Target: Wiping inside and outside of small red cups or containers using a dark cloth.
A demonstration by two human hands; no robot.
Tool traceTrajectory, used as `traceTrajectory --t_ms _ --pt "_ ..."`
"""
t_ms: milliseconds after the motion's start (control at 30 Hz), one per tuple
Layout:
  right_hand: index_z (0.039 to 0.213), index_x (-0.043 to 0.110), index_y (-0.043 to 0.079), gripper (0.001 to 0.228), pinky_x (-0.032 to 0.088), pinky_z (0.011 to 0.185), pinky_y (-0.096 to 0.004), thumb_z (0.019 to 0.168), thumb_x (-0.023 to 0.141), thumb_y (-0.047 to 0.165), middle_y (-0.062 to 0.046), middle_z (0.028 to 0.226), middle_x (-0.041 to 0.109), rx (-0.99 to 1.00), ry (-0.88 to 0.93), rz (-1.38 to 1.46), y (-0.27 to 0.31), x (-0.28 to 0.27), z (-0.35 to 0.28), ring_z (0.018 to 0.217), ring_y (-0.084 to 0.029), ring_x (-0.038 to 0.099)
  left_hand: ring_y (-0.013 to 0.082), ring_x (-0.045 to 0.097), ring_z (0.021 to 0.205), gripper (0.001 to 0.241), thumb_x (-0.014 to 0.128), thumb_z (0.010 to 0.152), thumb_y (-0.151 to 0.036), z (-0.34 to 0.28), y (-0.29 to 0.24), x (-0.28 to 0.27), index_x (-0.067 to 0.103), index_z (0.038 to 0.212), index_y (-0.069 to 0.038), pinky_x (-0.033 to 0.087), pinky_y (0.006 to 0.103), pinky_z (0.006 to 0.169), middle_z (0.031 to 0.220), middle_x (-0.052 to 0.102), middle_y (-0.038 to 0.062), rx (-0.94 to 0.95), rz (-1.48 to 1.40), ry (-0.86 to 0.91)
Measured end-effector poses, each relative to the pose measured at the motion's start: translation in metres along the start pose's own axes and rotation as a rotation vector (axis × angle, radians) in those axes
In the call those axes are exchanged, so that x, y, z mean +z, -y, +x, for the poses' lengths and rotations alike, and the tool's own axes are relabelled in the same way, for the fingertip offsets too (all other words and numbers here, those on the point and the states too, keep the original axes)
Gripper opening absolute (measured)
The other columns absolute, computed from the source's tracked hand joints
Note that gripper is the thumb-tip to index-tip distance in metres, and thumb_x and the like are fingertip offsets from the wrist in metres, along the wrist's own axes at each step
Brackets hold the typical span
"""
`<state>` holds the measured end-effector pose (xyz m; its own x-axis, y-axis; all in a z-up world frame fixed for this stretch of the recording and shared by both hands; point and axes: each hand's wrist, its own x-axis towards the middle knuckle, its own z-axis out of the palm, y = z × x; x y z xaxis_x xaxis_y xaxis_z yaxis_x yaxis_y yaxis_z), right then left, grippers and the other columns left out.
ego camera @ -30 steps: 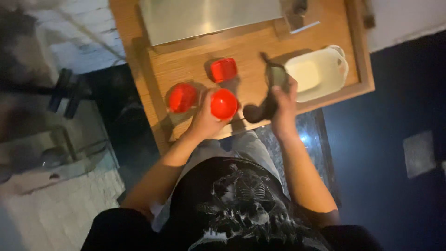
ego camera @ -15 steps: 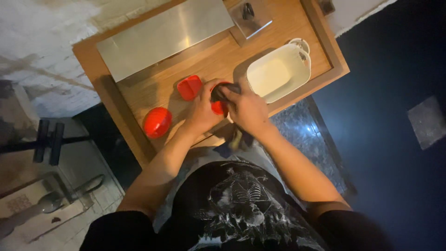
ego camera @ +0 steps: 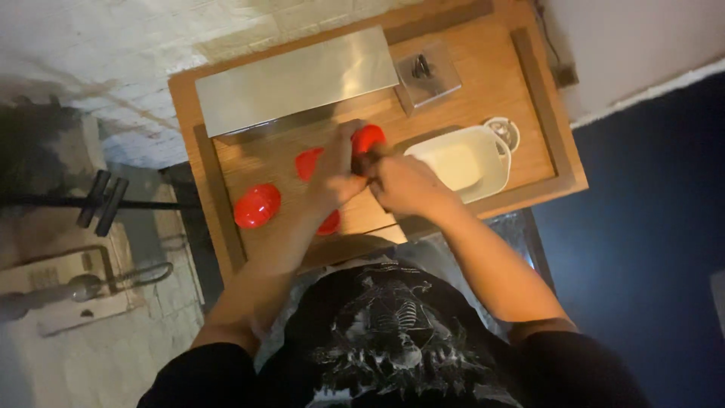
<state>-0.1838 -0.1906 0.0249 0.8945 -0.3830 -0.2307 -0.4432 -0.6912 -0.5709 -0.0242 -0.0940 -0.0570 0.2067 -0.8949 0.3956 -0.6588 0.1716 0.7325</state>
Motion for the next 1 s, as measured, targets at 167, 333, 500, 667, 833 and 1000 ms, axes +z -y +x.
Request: traceTrajectory --t_ms 167,333,500,667,833,1000 --pt "0.100 0.075 0.010 0.021 0.055 0.071 -0.053 0.083 0.064 0.016 -0.024 0.108 0.065 -0.172 -0.302 -0.053 -0.034 -0.007 0.010 0.081 -0.044 0.067 0.0329 0.064 0.118 0.073 0.082 0.086 -0.017 0.021 -0.022 0.020 0.039 0.144 -0.006 0.053 0.0401 0.103 0.129 0.060 0.017 -0.103 -0.122 -0.080" --pt "0.109 0.075 0.008 0.027 0.053 0.058 -0.053 0.084 0.063 0.011 -0.024 0.108 0.067 -0.164 -0.436 -0.196 -0.029 -0.048 0.015 0.074 -0.044 0.068 0.0328 0.063 0.117 0.081 0.084 0.074 -0.012 0.026 -0.032 0.034 0.038 0.141 -0.004 0.052 0.0374 0.098 0.129 0.061 0.016 -0.213 -0.026 -0.134" --pt "0.109 0.071 0.006 0.031 0.057 0.068 -0.053 0.080 0.066 0.015 -0.020 0.115 0.068 -0.107 -0.107 -0.310 -0.048 -0.040 0.030 0.088 -0.042 0.071 0.0285 0.061 0.128 0.070 0.081 0.094 -0.008 0.025 -0.045 0.047 0.038 0.150 -0.009 0.050 0.0387 0.113 0.140 0.057 0.012 -0.238 -0.197 -0.285" --pt "0.104 0.076 0.012 0.021 0.056 0.079 -0.052 0.088 0.062 0.015 -0.020 0.124 0.065 -0.229 0.141 -0.297 -0.043 -0.053 0.025 0.093 -0.040 0.070 0.0275 0.061 0.121 0.072 0.079 0.090 -0.023 0.017 -0.020 0.064 0.038 0.146 -0.003 0.051 0.0405 0.108 0.134 0.056 0.017 -0.350 -0.905 -0.425" --pt "0.117 0.071 0.004 0.030 0.058 0.086 -0.050 0.089 0.060 0.010 -0.021 0.130 0.065 -0.693 -0.166 0.115 -0.047 -0.041 0.033 0.106 -0.045 0.068 0.0293 0.059 0.127 0.072 0.077 0.083 -0.009 0.002 -0.023 0.053 0.039 0.145 -0.007 0.048 0.0412 0.111 0.137 0.057 0.014 -0.119 0.017 -0.379" --pt "0.118 0.072 0.008 0.031 0.055 0.074 -0.056 0.088 0.063 0.013 -0.021 0.118 0.065 -0.425 -0.155 -0.126 -0.008 -0.055 0.024 0.089 -0.047 0.068 0.0319 0.060 0.124 0.075 0.084 0.076 -0.005 -0.007 -0.043 0.027 0.045 0.140 -0.006 0.049 0.0425 0.108 0.134 0.060 0.015 -0.179 -0.212 -0.346"
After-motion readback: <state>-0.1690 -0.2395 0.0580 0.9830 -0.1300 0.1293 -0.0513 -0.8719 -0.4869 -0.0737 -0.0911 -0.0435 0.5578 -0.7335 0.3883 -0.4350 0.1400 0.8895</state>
